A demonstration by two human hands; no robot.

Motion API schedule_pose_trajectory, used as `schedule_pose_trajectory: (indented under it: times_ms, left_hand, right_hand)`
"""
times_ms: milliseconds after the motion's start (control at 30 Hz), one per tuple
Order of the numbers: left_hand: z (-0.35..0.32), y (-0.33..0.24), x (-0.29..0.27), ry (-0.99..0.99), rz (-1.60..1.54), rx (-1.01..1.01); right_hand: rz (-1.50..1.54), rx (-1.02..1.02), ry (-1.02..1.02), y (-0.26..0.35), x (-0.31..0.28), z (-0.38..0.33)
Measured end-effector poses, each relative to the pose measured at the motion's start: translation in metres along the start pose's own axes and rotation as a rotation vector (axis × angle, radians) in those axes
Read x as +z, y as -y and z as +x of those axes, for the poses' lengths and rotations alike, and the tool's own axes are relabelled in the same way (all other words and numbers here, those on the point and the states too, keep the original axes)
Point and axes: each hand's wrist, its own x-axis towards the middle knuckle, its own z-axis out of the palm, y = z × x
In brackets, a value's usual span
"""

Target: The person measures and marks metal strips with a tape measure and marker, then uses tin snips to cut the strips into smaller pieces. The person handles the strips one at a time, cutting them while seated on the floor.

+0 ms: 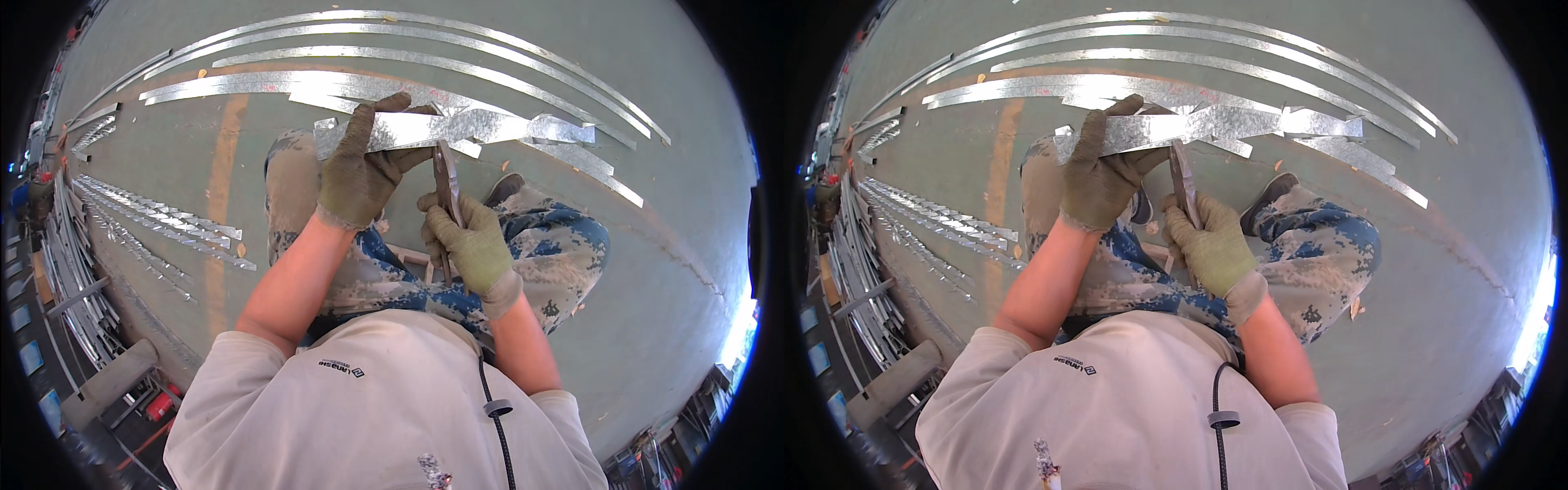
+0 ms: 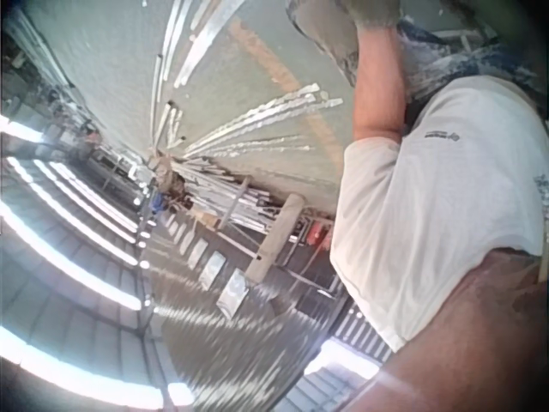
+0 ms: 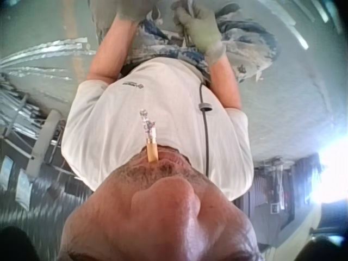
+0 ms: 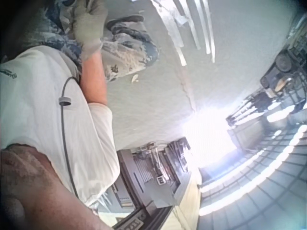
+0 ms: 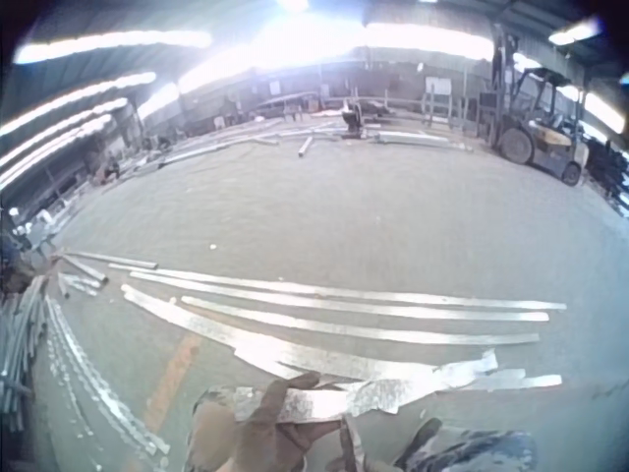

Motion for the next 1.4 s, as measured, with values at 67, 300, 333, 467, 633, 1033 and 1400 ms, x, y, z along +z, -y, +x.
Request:
schedule_pose_trajectory:
  times_ms: [67, 300, 333, 467, 633, 1033, 1400]
  left_hand:
    - [0.001, -0.001, -0.002, -0.016, -0.009, -0.027]
    - [0.007, -0.001, -0.004, -0.005, -0.128, -0.071]
    - [0.007, -0.002, -0.002, -0.031, -0.134, -0.088]
    - [0.012, 0.002, -0.008, -0.063, -0.198, -0.105]
    - [0.016, 0.007, -0.010, -0.055, -0.294, -0.146]
    - [0.013, 0.015, 0.000, 0.026, 0.043, -0.064]
    - [-0.002, -0.007, -0.004, 0.097, -0.033, -0.090]
  right_hand:
    - [0.084, 0.020, 0.054, 0.005, -0.001, -0.003]
    - [0.470, 0.069, 0.293, 0.007, -0.011, -0.001]
    - [0.551, 0.076, 0.326, 0.004, -0.011, 0.000]
    - [0.894, 0.131, 0.508, -0.010, -0.011, 0.006]
    - [1.117, 0.123, 0.657, -0.024, -0.010, 0.016]
    - [0.760, 0.021, 0.341, -0.006, -0.027, 0.003]
    - [0.587, -0.098, 0.349, -0.008, -0.048, -0.023]
